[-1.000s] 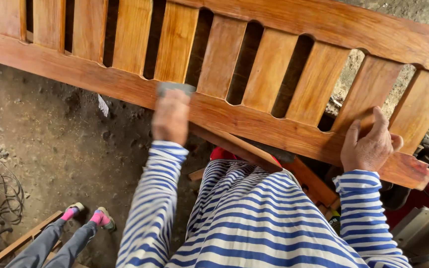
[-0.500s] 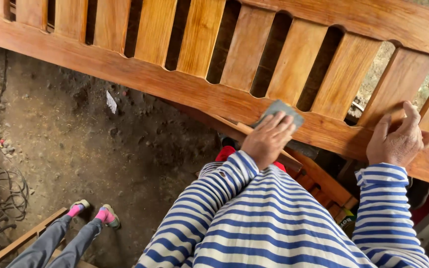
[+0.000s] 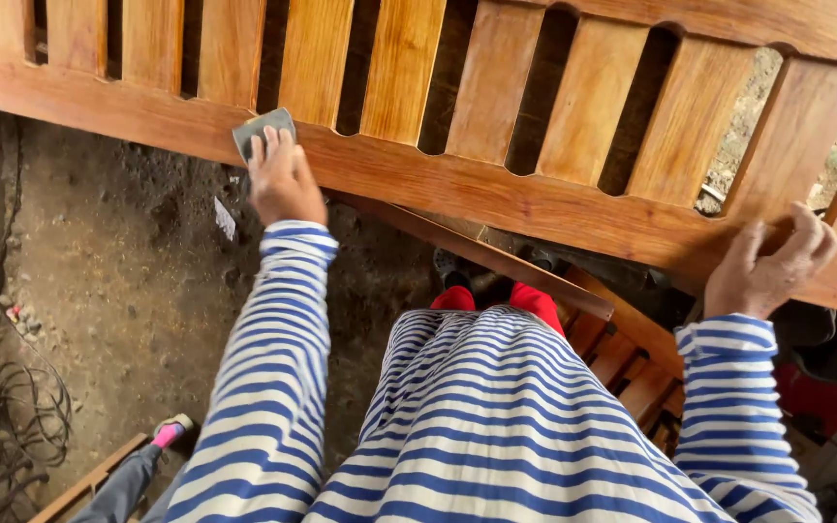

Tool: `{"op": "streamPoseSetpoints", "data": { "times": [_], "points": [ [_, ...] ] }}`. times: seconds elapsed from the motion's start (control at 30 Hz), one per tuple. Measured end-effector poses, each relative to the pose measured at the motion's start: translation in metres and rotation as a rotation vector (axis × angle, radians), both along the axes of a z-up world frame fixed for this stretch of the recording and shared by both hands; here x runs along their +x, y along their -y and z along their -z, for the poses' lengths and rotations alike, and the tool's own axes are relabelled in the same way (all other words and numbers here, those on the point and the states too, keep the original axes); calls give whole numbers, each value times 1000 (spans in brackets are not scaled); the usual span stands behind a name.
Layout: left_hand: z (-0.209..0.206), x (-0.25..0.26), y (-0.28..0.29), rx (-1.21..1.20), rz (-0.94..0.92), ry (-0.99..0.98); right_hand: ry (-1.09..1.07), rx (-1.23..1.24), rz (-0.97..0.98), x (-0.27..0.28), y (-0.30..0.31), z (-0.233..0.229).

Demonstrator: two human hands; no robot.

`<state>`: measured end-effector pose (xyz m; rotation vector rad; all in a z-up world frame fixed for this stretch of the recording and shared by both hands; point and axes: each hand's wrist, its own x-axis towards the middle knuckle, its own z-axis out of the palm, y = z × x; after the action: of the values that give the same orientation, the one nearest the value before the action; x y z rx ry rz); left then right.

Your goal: The person sands the surface of a wooden slatted bench using a sanding block. They move the block back and forth across the slats and edges, holding the bench steady with their other hand.

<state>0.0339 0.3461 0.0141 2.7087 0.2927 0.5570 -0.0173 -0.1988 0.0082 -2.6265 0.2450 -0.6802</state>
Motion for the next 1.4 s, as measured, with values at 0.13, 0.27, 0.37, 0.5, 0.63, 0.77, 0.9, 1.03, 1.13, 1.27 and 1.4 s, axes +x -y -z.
{"op": "streamPoseSetpoints", "data": {
  "times": [0.13, 0.27, 0.37, 0.5, 0.63, 0.77, 0.9, 1.03, 1.13, 1.27, 1.4],
  "points": [
    [-40, -3, 115, 151, 321, 49, 90, 185, -106, -11, -67, -34],
    [55, -39, 225, 37, 832, 96, 119, 177, -330, -19, -115, -29],
    [49, -43, 243, -61, 854, -228, 15, 290, -507, -14, -166, -59],
    [19, -37, 222, -359, 855, -102, -56, 276, -598, -9, -197, -68],
    [-4, -30, 203, -598, 897, -91, -289, 376, -666, -6, -197, -64],
    [16, -29, 176, -775, 810, -102, -307, 339, -681, 1, -195, -55],
    [-9, -14, 133, -939, 623, -109, -303, 89, -656, 1, -197, -31],
    [-31, 4, 117, -654, 269, 60, -284, -226, -520, 7, -206, -5],
    [-17, 19, 107, -506, 206, 98, -240, -219, -501, 6, -210, 0],
    [44, 42, 89, -218, 147, 128, -292, -197, -514, -1, -209, -9],
    [33, 40, 106, -72, 197, 114, -406, -198, -505, -3, -203, 1]
  ]
}}
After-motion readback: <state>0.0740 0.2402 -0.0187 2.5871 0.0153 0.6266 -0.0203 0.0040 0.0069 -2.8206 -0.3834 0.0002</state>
